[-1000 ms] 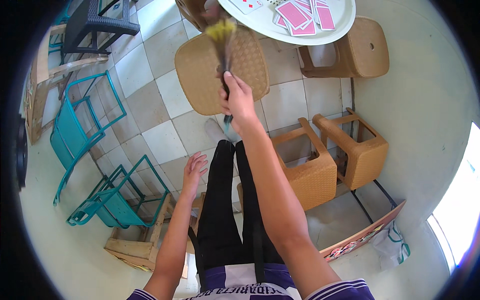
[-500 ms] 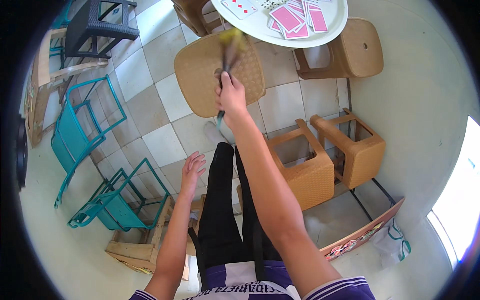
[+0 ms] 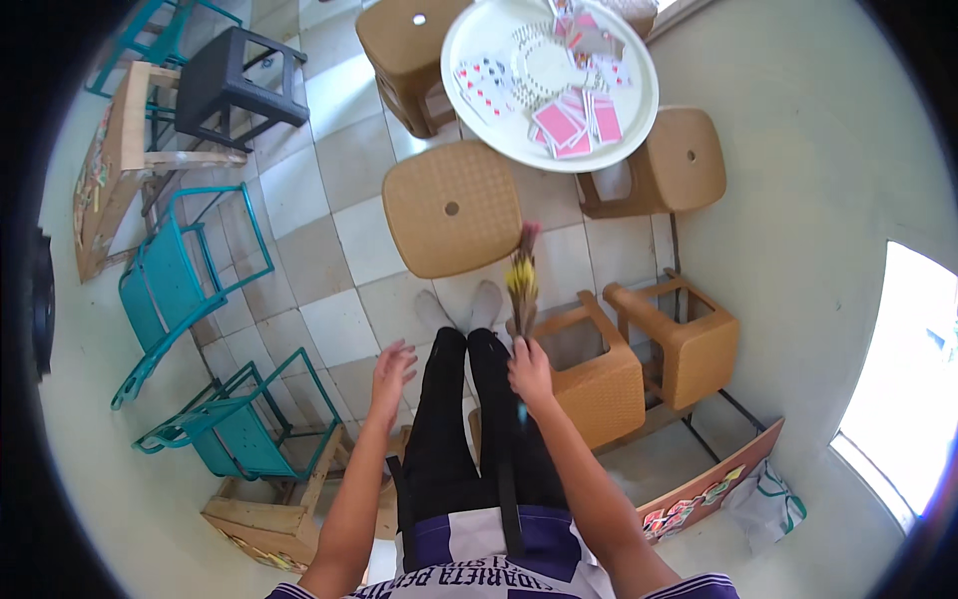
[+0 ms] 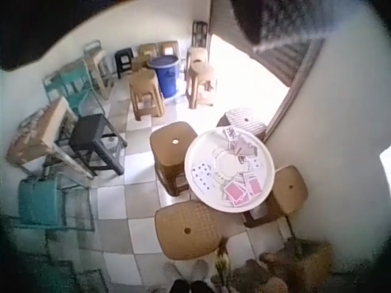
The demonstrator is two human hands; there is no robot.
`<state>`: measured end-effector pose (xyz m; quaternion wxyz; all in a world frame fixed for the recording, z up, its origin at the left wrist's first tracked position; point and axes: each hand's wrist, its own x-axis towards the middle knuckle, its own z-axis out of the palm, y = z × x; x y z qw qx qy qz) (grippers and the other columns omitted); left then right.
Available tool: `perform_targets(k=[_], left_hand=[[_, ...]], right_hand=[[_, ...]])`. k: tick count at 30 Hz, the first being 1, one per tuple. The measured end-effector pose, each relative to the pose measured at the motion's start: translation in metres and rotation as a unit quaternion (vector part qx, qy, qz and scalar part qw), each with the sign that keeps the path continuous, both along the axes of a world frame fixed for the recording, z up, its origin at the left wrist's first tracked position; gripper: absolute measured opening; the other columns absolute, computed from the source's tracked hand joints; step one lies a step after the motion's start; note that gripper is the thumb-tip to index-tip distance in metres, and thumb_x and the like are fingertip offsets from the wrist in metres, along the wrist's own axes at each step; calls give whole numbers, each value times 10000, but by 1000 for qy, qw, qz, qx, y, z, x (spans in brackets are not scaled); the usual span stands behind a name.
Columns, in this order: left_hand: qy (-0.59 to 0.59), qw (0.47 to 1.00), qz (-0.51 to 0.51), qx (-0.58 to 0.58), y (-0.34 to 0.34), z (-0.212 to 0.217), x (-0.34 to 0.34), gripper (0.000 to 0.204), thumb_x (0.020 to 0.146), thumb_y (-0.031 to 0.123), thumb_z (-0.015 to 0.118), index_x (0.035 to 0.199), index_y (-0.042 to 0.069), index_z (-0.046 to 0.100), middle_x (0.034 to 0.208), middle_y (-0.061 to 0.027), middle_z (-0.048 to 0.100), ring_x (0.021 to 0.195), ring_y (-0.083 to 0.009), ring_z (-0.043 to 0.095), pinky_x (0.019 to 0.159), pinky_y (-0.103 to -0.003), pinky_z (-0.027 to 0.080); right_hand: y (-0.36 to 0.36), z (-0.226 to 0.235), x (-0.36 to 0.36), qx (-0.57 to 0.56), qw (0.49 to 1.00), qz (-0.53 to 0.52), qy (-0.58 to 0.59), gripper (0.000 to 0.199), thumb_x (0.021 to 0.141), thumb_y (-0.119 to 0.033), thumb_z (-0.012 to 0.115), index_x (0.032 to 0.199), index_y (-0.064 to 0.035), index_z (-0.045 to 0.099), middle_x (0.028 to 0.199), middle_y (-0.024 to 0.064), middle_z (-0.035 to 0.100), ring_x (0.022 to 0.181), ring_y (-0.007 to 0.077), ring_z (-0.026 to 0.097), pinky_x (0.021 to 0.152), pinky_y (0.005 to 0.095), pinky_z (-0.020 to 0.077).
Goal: Dusting and cleaning stools in a seating area using a duster.
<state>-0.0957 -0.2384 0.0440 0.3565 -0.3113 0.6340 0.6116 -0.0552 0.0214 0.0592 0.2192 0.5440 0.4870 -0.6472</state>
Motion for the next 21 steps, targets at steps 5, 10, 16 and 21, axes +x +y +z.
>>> perform_targets(k=[5,10,16,21], left_hand=[[25,998,-45,46,18,75,26,388,1008,301,546,1330,84,532,1303,-90,609,1180,-211,586,952,-361,483],[113,991,-15,77,34,145,20,364,1019,235,523,1332,49,525,1299,-110,616,1169,-221,604,925,-339,508],[155,984,36,83,18,195,-1,361,1013,235,543,1327,58,538,1306,-103,610,1144,-196,603,922,-331,501],[197,975,64,75,-6,236,-13,355,1019,238,528,1329,65,530,1297,-103,613,1161,-210,601,935,-348,499]], right_hand=[[48,62,43,133,975,163,70,312,987,-306,533,869,-26,604,616,55,509,529,140,458,509,311,387],[63,102,46,182,933,269,155,314,983,-315,553,792,-67,548,577,1,456,479,89,467,439,274,353],[26,173,-5,-4,968,174,181,289,1016,-297,520,822,-86,556,616,-34,473,518,70,455,470,237,355],[7,193,-27,-77,960,155,222,265,1013,-272,507,828,-86,548,602,-21,451,501,76,431,456,253,335]])
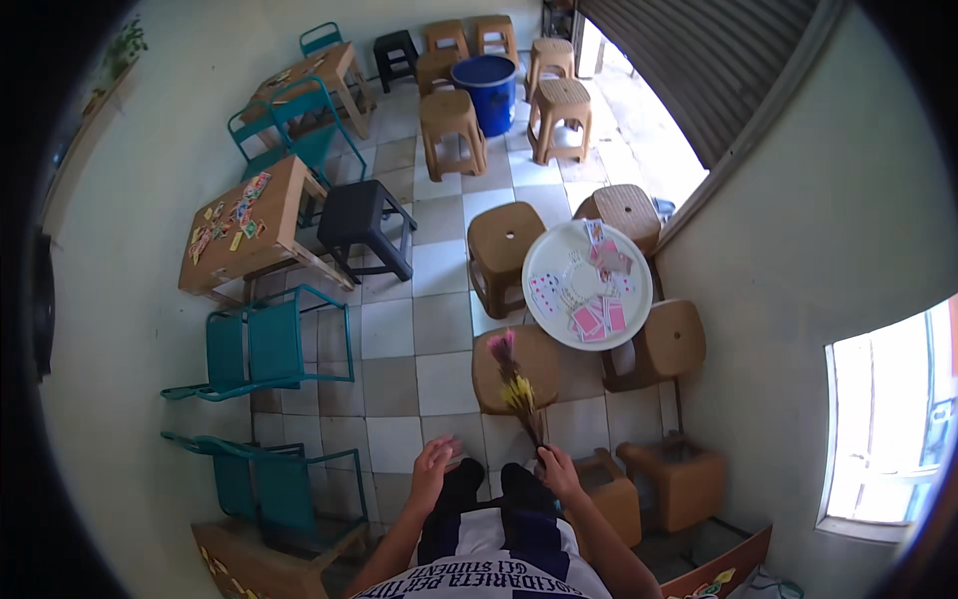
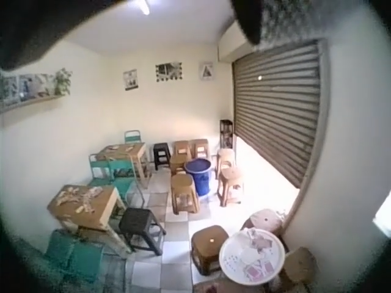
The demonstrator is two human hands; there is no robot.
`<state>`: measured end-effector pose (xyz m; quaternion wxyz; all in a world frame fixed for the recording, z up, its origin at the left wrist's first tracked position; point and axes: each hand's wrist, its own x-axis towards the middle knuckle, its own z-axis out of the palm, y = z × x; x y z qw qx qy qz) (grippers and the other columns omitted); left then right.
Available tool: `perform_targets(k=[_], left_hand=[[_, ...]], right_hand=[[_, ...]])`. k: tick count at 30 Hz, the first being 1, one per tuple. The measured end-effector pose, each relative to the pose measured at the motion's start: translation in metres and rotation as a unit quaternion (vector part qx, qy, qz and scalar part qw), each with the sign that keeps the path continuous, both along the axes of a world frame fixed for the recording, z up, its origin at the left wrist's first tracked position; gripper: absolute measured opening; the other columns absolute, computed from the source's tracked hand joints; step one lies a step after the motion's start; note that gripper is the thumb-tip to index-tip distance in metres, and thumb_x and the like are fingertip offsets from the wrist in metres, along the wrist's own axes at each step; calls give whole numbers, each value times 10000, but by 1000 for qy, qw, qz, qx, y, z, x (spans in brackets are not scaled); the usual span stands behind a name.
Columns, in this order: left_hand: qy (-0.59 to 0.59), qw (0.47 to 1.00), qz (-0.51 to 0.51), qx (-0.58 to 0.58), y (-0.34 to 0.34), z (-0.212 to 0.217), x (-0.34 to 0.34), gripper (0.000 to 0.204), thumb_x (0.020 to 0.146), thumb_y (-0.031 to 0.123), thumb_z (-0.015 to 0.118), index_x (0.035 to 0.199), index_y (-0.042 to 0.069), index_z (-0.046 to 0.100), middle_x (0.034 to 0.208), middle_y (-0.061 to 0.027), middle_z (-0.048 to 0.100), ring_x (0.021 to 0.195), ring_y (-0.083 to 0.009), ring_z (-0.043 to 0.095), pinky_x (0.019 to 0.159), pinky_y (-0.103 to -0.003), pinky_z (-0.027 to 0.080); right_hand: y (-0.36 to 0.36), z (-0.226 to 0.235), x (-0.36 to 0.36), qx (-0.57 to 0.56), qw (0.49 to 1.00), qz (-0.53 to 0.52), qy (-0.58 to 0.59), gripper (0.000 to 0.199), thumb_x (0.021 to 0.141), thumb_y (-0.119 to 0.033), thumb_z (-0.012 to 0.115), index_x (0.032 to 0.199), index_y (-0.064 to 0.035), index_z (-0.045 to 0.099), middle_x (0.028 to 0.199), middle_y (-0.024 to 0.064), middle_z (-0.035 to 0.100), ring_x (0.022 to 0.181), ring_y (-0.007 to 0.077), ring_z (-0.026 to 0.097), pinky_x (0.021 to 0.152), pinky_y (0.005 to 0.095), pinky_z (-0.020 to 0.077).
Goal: Dusting and cleaning stools in a seating area using a duster.
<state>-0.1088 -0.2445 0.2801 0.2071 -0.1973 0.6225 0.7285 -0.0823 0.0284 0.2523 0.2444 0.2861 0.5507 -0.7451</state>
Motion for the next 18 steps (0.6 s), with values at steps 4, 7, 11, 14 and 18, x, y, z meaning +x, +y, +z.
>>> perform_targets(k=[4,7,11,14,18], left_hand=[[17,1000,10,-17,-36,9,-6,353,1018,250,531,1320,68,533,1287,-91,619,1166,-198,593,923,-333,487],[40,999,36,-6,-70,16,-12,337,1021,240,523,1308,65,541,1273,-89,628,1158,-199,600,910,-335,485],[67,997,48,-1,-126,24,-30,328,1023,230,518,1302,60,542,1264,-91,633,1145,-214,611,917,-349,484],[90,994,55,-2,-175,36,-47,317,1022,214,518,1299,61,542,1262,-91,634,1134,-229,620,917,-349,487],[98,989,112,-2,-241,34,-61,304,1016,210,525,1278,56,549,1235,-109,644,1098,-235,640,905,-350,503]], right_hand=[[-11,11,-13,65,996,47,46,228,1002,-264,495,864,-91,549,585,-16,440,484,89,409,446,265,322],[-25,24,-32,44,998,42,10,210,996,-263,494,881,-95,547,575,-19,426,479,95,404,440,269,317],[-69,47,-62,53,998,20,3,219,997,-271,491,869,-98,531,568,-26,406,478,90,400,431,267,307],[-110,55,-88,78,996,36,25,232,1004,-278,486,855,-102,516,579,-26,412,478,84,393,426,262,299],[-176,75,-117,58,994,66,64,241,1010,-283,485,855,-100,509,591,-25,415,479,82,391,426,257,299]])
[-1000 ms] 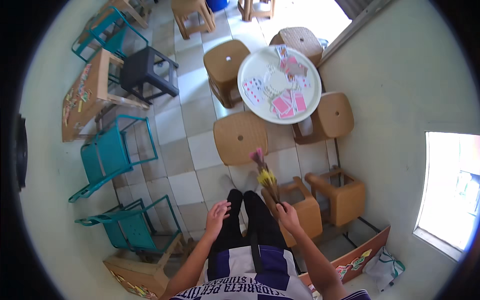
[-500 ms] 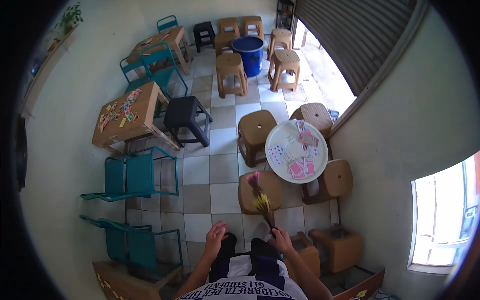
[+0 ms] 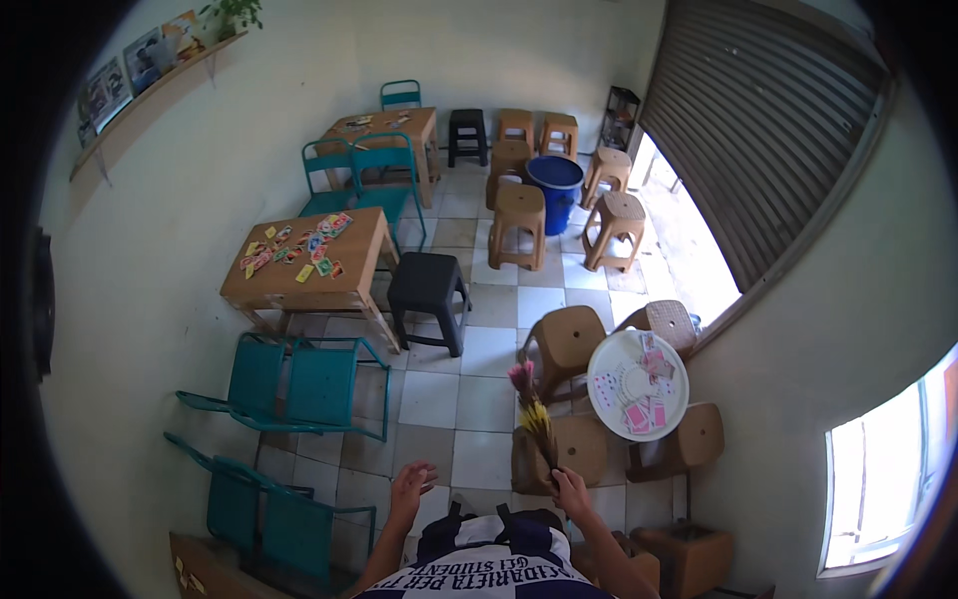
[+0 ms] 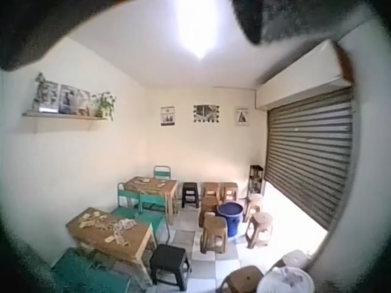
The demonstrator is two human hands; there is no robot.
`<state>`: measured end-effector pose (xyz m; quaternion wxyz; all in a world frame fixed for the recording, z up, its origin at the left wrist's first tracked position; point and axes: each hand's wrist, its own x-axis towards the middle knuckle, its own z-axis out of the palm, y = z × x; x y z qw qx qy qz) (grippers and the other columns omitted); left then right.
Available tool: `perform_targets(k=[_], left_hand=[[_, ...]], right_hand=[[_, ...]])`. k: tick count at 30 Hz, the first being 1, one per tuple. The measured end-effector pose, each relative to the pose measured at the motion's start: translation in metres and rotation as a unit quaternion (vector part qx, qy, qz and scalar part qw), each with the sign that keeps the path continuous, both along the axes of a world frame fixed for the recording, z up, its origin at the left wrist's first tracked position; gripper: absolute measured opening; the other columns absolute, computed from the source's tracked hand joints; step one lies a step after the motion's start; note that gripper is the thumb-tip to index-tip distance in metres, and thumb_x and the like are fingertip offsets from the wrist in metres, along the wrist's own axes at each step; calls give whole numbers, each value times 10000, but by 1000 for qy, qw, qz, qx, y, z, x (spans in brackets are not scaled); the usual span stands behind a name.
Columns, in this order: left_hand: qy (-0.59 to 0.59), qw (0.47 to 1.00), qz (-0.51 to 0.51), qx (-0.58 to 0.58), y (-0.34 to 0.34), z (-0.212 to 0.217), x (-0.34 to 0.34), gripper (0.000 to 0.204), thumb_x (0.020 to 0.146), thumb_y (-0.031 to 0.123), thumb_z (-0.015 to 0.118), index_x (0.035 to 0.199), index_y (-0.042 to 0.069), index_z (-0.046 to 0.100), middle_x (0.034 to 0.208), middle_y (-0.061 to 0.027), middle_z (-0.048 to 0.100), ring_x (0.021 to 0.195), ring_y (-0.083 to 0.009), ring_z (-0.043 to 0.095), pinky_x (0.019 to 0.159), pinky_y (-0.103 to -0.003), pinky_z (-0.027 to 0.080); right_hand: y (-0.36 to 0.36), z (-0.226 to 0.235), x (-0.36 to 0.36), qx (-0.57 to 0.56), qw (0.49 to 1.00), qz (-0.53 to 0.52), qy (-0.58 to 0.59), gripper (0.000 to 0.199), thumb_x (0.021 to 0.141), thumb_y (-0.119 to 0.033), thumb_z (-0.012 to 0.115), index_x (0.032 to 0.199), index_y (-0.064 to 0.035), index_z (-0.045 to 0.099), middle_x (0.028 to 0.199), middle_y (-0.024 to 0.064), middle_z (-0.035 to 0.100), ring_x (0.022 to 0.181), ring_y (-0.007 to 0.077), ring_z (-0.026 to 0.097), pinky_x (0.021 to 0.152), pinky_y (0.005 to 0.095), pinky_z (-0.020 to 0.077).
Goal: Dusting and cleaning stools in a seating area using a duster.
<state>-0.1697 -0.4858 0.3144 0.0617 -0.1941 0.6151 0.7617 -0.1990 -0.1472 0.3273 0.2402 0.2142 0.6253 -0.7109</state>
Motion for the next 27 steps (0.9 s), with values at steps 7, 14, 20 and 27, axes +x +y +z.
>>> perform_targets(k=[7,14,20,27], left_hand=[[-3,999,45,-10,-78,6,-21,320,1014,228,522,1275,43,539,1201,-117,649,1069,-227,651,892,-344,511],[-34,998,58,6,-95,-14,-78,300,1021,203,493,1273,45,532,1214,-121,643,1060,-238,655,884,-344,521],[-1,1000,-18,-14,-78,-3,-164,311,1029,197,477,1294,40,522,1226,-130,641,1080,-245,653,898,-349,518],[12,1000,-21,-16,-51,14,-282,307,1030,184,491,1300,41,525,1224,-111,643,1063,-228,653,892,-332,509]], right_hand=[[-72,16,-44,48,997,34,42,296,1025,-312,480,875,-69,559,622,-22,450,493,78,404,450,248,311],[-71,24,-84,170,978,38,111,288,1023,-305,510,906,-55,591,630,-36,463,501,50,422,455,234,326],[-57,47,-138,132,988,-21,83,325,1008,-306,527,839,-32,568,662,-3,526,579,83,501,525,282,404],[-35,52,-241,162,977,-24,135,311,1023,-291,509,820,-58,542,623,-24,469,524,64,434,479,258,345]])
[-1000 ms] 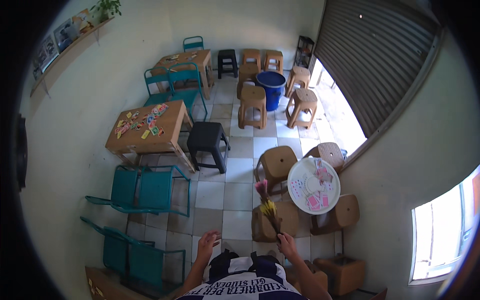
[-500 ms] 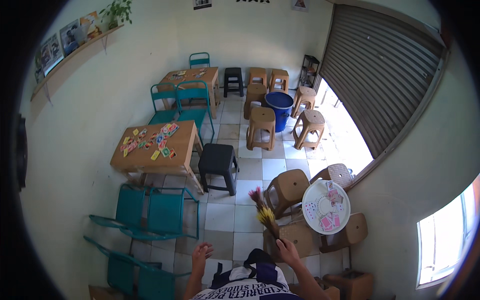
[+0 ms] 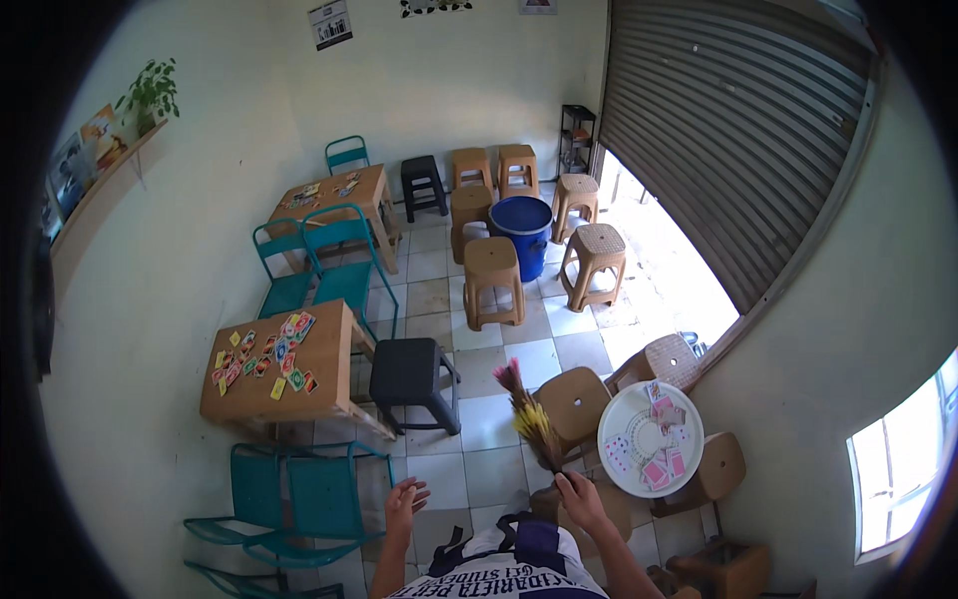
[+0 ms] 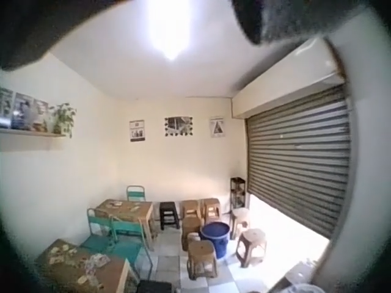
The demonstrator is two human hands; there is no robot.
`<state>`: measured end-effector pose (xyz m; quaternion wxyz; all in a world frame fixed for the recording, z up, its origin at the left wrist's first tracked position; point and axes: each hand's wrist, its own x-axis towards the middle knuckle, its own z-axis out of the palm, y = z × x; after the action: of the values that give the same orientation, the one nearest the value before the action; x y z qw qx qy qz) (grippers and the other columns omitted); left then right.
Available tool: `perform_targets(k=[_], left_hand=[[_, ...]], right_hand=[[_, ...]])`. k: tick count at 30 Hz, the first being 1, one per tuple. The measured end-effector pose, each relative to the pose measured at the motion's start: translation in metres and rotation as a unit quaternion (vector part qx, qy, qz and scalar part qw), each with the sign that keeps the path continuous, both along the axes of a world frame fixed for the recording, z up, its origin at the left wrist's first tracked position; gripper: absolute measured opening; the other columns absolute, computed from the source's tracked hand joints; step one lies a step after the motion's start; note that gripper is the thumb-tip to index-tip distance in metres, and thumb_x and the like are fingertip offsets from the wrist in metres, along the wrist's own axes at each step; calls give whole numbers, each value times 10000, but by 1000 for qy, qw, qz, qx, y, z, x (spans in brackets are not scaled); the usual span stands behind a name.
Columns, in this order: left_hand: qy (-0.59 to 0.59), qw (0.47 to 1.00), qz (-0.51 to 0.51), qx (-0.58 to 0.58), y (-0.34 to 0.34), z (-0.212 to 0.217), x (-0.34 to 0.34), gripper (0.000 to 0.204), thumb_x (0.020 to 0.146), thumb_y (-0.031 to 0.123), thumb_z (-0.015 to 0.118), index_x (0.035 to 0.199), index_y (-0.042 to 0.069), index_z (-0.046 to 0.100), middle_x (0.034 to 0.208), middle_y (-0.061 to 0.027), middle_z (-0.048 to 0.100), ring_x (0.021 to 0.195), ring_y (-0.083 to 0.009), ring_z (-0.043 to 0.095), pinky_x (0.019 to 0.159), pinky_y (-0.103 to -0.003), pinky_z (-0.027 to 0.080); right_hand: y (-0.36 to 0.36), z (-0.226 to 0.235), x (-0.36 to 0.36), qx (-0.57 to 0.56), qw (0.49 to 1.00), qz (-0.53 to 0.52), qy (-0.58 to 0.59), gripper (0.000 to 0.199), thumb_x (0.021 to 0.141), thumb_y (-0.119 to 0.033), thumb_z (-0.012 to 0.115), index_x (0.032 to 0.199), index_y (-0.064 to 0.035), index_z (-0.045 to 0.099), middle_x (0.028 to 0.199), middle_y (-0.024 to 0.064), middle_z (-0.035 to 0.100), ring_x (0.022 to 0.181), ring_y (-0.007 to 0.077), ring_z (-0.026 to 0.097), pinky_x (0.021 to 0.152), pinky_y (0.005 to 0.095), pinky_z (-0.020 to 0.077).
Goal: Dusting and cleaning stools in a seating area using a duster.
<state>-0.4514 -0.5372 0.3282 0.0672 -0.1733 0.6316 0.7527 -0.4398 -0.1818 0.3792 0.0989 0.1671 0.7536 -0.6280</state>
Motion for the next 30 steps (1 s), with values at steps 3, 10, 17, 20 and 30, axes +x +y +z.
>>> perform_targets(k=[3,10,17,20,30], left_hand=[[2,1000,-12,-3,19,10,-51,312,1030,187,493,1302,41,526,1225,-111,641,1068,-232,651,897,-334,506],[29,998,-41,-34,45,20,-141,304,1026,191,503,1290,45,533,1210,-109,646,1060,-231,655,898,-334,503],[13,996,-86,-27,58,7,-240,277,1020,178,513,1263,51,552,1189,-89,655,1040,-211,659,880,-326,509],[23,992,-126,-5,69,2,-301,284,1016,176,521,1262,36,553,1187,-86,655,1033,-202,659,883,-316,508],[56,977,-202,38,54,29,-494,336,1013,209,553,1295,27,533,1197,-116,657,1051,-213,663,892,-318,516]], right_hand=[[21,2,-47,52,997,10,51,325,1021,-287,511,795,-55,540,606,-14,467,522,72,438,484,267,349],[53,16,-121,-10,999,-39,28,333,1027,-275,503,801,-35,554,602,-10,471,532,73,432,491,271,339],[62,13,-178,26,997,-64,20,296,1022,-250,510,833,-27,553,607,-4,465,536,85,437,498,267,349],[62,-13,-204,146,973,-74,161,270,1012,-228,492,849,-23,557,601,9,451,531,101,433,494,279,352],[53,-1,-369,37,982,-153,106,223,985,-192,477,879,-28,584,664,26,492,576,123,484,534,273,377]])
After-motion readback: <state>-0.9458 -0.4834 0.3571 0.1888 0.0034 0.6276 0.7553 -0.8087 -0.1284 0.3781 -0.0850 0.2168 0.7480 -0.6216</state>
